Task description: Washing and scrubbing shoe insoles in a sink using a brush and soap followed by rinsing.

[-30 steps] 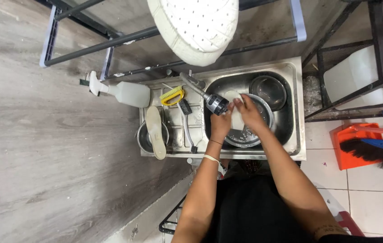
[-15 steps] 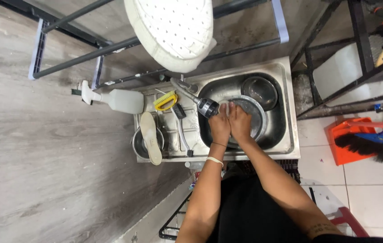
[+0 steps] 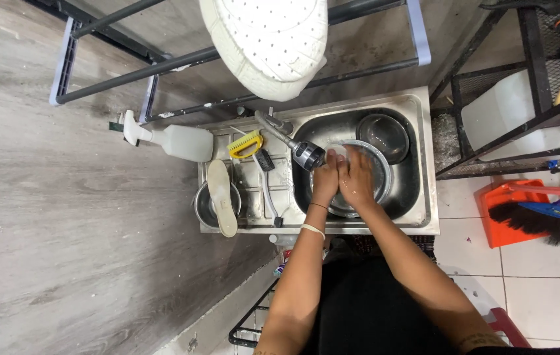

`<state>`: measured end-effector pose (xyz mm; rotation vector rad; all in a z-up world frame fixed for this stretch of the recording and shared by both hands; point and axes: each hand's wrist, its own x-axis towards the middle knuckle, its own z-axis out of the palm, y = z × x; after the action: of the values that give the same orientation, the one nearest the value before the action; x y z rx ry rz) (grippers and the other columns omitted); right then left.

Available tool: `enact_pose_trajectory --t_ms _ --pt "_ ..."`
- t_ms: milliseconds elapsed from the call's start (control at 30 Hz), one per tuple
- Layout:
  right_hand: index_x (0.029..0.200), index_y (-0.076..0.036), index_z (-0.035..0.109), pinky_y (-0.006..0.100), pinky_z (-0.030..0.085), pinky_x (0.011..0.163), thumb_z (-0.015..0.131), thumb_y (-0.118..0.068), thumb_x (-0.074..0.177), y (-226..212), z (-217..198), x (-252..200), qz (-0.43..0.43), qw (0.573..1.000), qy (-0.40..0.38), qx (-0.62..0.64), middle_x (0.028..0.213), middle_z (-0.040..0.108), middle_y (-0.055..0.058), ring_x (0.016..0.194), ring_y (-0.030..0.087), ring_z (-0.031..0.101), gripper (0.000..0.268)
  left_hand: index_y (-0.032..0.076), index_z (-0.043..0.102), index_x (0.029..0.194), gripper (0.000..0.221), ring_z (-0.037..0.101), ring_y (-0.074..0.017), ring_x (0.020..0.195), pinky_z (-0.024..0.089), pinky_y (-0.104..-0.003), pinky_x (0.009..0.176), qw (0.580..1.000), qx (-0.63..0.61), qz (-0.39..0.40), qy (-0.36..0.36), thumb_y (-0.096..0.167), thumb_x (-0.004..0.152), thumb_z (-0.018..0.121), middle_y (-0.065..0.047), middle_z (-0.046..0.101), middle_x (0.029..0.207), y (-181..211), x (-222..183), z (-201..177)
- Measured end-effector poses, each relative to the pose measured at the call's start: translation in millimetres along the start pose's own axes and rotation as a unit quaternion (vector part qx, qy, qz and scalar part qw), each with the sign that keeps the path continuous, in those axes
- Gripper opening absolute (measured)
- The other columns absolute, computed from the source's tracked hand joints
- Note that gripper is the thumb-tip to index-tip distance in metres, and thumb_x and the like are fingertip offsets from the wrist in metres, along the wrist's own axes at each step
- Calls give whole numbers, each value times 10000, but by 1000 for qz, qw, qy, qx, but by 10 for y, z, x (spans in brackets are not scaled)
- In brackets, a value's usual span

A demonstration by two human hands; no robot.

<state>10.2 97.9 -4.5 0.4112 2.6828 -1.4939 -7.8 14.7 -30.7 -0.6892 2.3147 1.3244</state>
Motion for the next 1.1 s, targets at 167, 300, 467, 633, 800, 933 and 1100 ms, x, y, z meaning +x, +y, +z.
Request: enact_pose_trajectory --t_ms 167,300,467,633,800,933,1100 --pt "1217 -141 504 445 390 847 464 -428 858 -161 -153 3 54 994 -88 44 1258 375 140 1040 334 454 462 29 383 1277 409 369 -310 1202 294 -472 939 938 -329 -34 -107 263 949 311 -148 430 1270 301 -270 -117" --pt "1138 -59 549 261 481 646 689 -142 716 86 -61 120 165 877 -120 436 852 560 47 783 157 536 452 -79 594 1028 252 616 -297 880 505 -382 712 966 -219 69 -120 41 870 440 -242 603 989 61 -154 -216" --pt "880 -37 638 358 508 546 674 -93 621 420 145 169 304 809 -131 486 720 621 97 622 204 621 267 112 672 843 226 556 -202 636 467 -316 595 971 -80 149 171 27 710 511 -74 624 722 -407 176 -55" --pt "910 -43 610 347 515 642 688 -82 646 57 -24 147 298 824 -149 458 765 628 96 705 190 640 278 36 614 951 168 545 -292 916 403 -405 797 974 -77 176 118 122 838 524 -159 622 940 -424 222 103" --pt "1234 -99 372 409 447 825 657 -181 761 41 -30 133 189 946 -112 238 968 588 194 932 315 584 558 -40 609 834 189 590 -286 658 432 -401 559 974 34 180 131 -18 783 429 -229 608 725 -555 341 28" --pt "1118 -197 434 472 448 841 373 -489 901 -286 17 77 193 974 -113 35 899 625 216 958 369 579 369 -73 604 764 218 584 -342 643 396 -458 535 971 9 209 113 47 812 429 -277 580 703 -379 131 34" --pt "773 15 543 446 464 570 402 -190 922 112 312 84 -6 998 17 66 666 589 257 701 412 600 290 -57 569 675 251 539 -200 556 424 -330 482 960 -33 230 156 -31 826 370 -250 560 623 -690 348 144"
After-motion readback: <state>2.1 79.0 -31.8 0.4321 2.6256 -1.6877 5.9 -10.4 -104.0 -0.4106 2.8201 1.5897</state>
